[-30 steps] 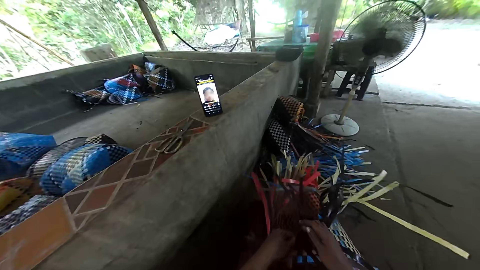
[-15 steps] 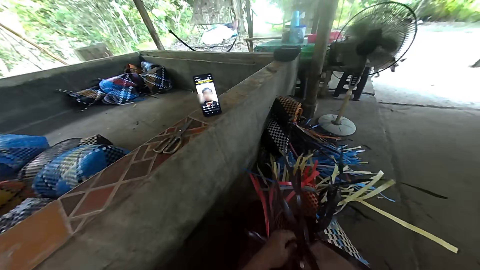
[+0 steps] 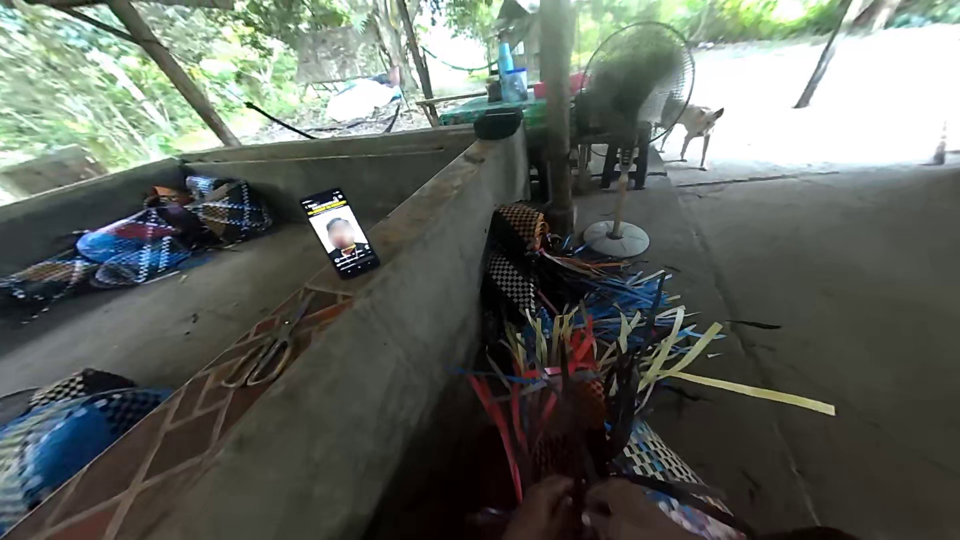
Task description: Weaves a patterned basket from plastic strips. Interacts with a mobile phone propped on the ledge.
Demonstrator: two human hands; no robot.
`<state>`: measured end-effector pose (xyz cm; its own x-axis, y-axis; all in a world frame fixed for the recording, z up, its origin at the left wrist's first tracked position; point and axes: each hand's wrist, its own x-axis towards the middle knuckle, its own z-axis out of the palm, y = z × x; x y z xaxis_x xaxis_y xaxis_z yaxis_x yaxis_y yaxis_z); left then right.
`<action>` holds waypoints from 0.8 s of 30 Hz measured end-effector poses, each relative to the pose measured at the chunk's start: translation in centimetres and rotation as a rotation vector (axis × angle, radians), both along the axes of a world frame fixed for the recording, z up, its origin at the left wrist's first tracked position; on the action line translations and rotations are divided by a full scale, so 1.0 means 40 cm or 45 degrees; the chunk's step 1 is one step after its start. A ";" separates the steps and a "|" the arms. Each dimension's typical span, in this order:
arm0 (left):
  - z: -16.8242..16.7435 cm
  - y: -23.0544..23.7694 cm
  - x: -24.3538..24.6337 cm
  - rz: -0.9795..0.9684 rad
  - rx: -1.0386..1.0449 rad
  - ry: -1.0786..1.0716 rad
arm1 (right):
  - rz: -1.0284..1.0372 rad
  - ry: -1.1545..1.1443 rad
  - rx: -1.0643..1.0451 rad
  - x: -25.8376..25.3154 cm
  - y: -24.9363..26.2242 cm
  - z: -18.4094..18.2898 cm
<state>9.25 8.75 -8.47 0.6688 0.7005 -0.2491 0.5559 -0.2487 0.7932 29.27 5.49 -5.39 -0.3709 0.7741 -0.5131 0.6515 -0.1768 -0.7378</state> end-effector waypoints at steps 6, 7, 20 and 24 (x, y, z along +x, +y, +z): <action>-0.006 -0.008 0.003 -0.011 -0.097 -0.039 | -0.205 0.046 0.178 -0.005 0.042 -0.018; -0.021 -0.003 0.002 -0.020 -0.062 -0.056 | -0.220 0.068 0.211 -0.003 0.035 -0.028; 0.011 -0.009 0.069 0.145 0.111 0.290 | 0.060 -0.476 0.638 0.092 0.047 -0.064; 0.007 -0.020 0.075 0.103 0.313 0.296 | -0.035 0.009 0.557 0.062 0.049 -0.085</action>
